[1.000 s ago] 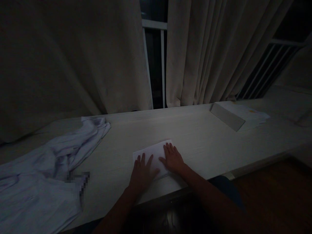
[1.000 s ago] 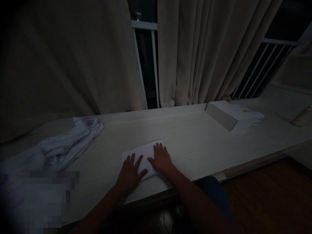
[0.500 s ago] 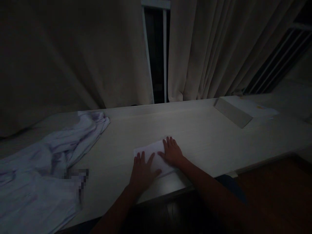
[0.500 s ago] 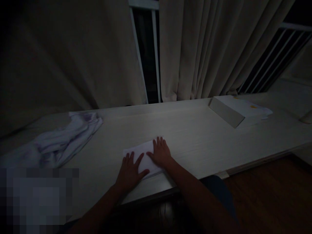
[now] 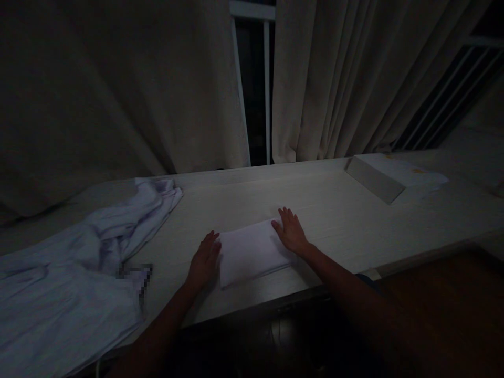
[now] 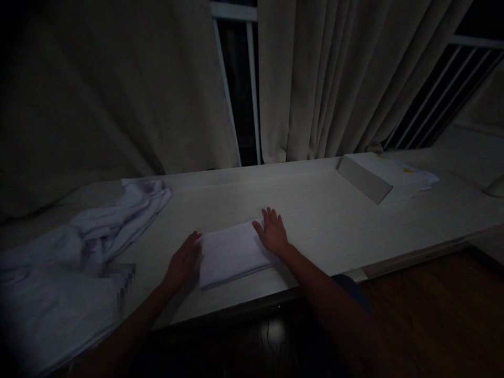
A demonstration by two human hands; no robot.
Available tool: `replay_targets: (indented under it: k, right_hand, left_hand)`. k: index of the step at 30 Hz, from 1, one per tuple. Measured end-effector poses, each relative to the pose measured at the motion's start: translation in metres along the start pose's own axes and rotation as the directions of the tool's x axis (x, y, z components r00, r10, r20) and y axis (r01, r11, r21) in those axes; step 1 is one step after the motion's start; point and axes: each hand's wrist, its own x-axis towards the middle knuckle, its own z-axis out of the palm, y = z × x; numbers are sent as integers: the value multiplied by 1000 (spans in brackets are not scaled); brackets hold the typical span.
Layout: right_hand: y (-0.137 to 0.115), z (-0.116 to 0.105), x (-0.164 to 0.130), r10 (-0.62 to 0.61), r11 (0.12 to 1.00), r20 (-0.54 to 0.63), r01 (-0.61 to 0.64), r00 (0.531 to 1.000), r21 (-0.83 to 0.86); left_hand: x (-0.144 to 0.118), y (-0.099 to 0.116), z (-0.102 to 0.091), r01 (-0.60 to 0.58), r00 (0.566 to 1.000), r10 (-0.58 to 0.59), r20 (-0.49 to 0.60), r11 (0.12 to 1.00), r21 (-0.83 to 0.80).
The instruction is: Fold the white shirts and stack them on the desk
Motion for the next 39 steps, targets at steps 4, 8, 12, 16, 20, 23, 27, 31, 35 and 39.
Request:
replay_targets:
  k: [4,8,12,16,20,23,27,31,35,39]
  right_hand:
    - [19,-24,-12,37,999,-44,-38,998,-23]
    - [13,-29,-32,-73,994,6,73,997,-83]
    - [3,-26,-60,-272,955,82,280,959,-98]
    - [14,-12,-97,-182,980,10,182,983,-83]
    - [23,9,-118,-26,998,-78,22,997,-51]
    - [20,15,-118,8,999,-130,-3,991,35]
    - [12,14,-113,88,990,-123,-74,988,117]
    - [8,18,-112,159,986,-152,-149,975,77]
    - [12,21,-117,136,987,-147,-122,980,100]
    - [16,21,-121,48,999,-141,-44,989,31]
  left_hand:
    - [9,5,-15,-43,999,43,2,995,91]
    - [-4,34,3,-260,963,228,147,928,267]
    - [-26,44,30,-389,916,319,244,857,339]
    - [-35,32,44,-376,919,303,250,865,332]
    - [-35,25,46,-397,912,331,244,864,310]
    - [-35,26,45,-405,908,340,247,862,304]
    - [-35,27,45,-412,904,343,255,860,302]
    - [-34,25,47,-403,906,329,266,862,307]
    - [-33,25,47,-402,904,321,282,861,312]
    - [-33,25,47,-403,905,323,278,861,311]
